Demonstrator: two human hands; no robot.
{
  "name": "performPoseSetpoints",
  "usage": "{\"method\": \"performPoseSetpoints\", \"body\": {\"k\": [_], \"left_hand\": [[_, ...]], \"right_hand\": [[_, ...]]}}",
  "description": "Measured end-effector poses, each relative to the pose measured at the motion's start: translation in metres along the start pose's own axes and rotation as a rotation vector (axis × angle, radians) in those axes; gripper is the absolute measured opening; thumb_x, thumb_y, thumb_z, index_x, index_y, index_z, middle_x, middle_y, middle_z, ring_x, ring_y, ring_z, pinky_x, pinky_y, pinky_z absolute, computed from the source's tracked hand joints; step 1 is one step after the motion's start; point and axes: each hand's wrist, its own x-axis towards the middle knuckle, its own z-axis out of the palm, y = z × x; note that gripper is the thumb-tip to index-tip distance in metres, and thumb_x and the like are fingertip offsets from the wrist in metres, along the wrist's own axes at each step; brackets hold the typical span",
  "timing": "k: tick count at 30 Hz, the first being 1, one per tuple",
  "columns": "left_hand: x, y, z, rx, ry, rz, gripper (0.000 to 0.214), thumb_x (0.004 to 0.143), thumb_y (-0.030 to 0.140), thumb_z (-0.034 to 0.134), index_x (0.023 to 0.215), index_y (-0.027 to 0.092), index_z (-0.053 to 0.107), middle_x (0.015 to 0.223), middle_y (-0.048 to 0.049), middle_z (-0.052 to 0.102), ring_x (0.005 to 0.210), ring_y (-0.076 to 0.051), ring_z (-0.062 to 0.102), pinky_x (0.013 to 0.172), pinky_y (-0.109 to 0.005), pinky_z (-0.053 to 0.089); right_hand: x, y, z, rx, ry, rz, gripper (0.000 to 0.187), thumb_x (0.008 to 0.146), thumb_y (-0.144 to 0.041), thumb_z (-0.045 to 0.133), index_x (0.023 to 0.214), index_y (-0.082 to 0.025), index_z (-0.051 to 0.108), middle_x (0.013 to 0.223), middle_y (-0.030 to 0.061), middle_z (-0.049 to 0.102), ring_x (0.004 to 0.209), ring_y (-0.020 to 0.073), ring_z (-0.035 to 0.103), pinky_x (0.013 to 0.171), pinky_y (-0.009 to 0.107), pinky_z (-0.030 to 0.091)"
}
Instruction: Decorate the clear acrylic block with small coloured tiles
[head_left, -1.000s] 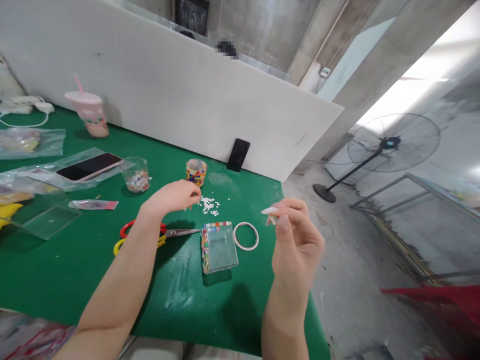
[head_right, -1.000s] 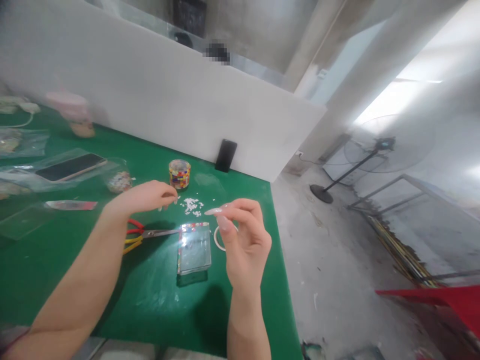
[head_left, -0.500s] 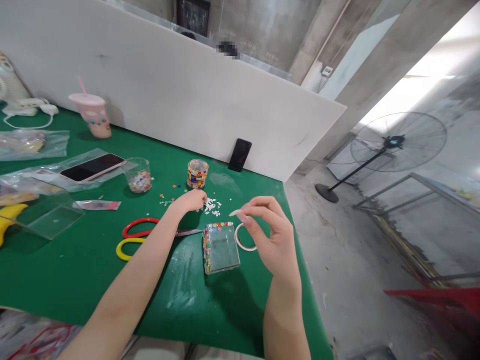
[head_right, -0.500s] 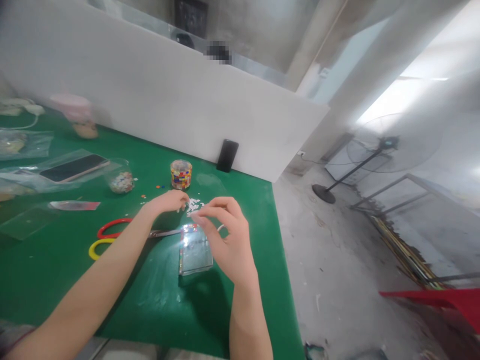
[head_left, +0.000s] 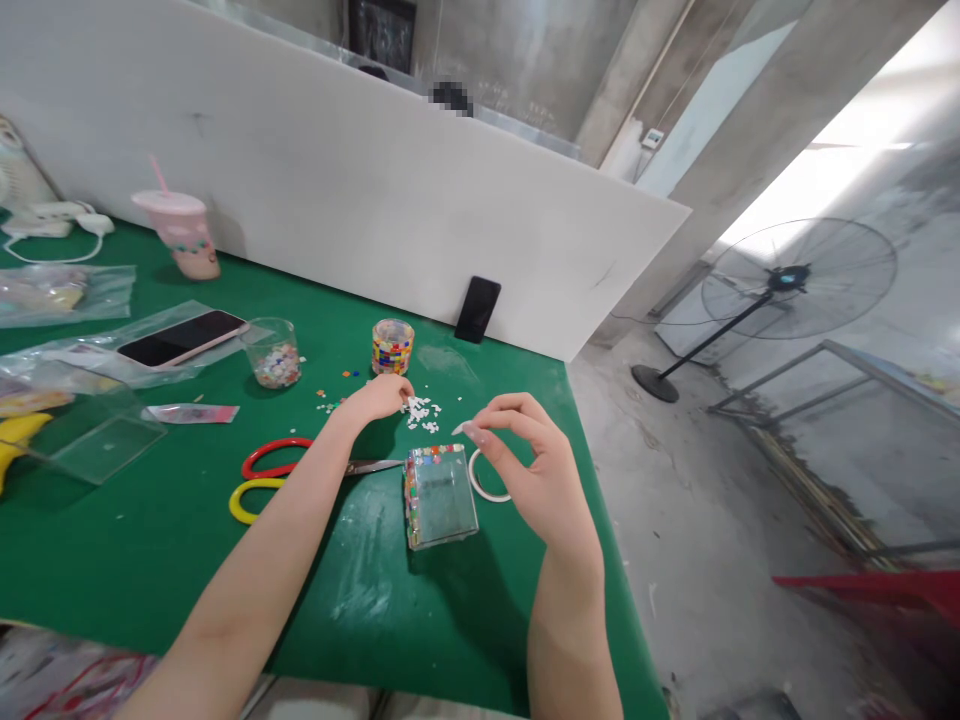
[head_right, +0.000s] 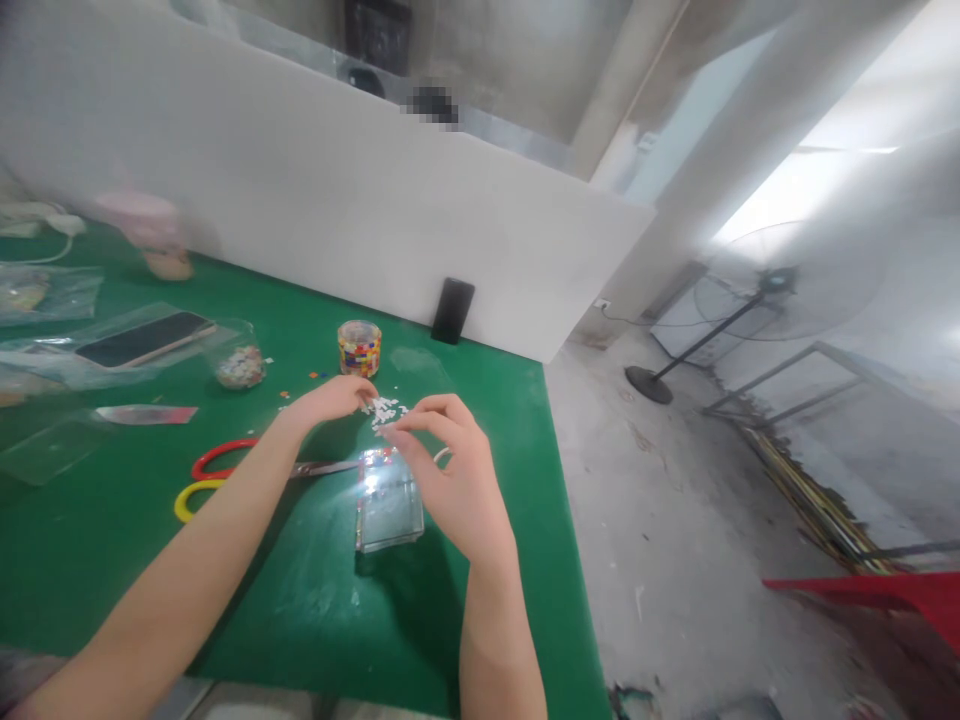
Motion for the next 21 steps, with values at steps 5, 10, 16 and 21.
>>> {"method": "performPoseSetpoints", "body": {"k": [5,10,16,21], "left_hand": [[-0.001,0.001,-0.003,-0.082,0.074,0.003,0.025,0.095,0.033,0.056,0.112,0.016,0.062,0.115,-0.0081,0.065,0.097,-0.019,0.064,0.085,-0.040,0.055],[-0.007,0.002,-0.013,-0.181,0.164,0.030,0.027,0.096,0.037,0.054,0.108,0.014,0.063,0.099,-0.0055,0.068,0.084,-0.016,0.067,0.079,-0.037,0.057],[-0.022,0.013,-0.025,-0.235,0.228,0.105,0.024,0.096,0.031,0.048,0.099,0.015,0.065,0.082,-0.0027,0.073,0.072,-0.015,0.070,0.076,-0.030,0.055],[-0.041,0.031,-0.033,-0.216,0.211,0.182,0.024,0.091,0.027,0.046,0.094,0.018,0.068,0.081,-0.0010,0.076,0.076,-0.016,0.071,0.072,-0.025,0.052]], "right_hand": [[0.002,0.001,0.000,0.003,0.006,0.011,0.008,0.088,-0.029,0.064,0.083,-0.025,0.069,0.093,0.0022,0.060,0.086,0.0162,0.060,0.067,0.029,0.049],[0.007,0.031,0.011,-0.119,0.023,-0.071,0.012,0.090,-0.028,0.062,0.082,-0.023,0.070,0.091,0.0035,0.061,0.083,0.0170,0.062,0.075,0.033,0.052],[-0.009,0.092,0.035,-0.225,0.026,-0.188,0.014,0.090,-0.023,0.061,0.090,-0.023,0.075,0.095,0.0068,0.063,0.093,0.0206,0.062,0.086,0.039,0.052],[-0.018,0.117,0.047,-0.253,0.056,-0.187,0.013,0.088,-0.024,0.065,0.091,-0.027,0.078,0.104,0.0084,0.062,0.102,0.0237,0.060,0.091,0.044,0.049]]}}
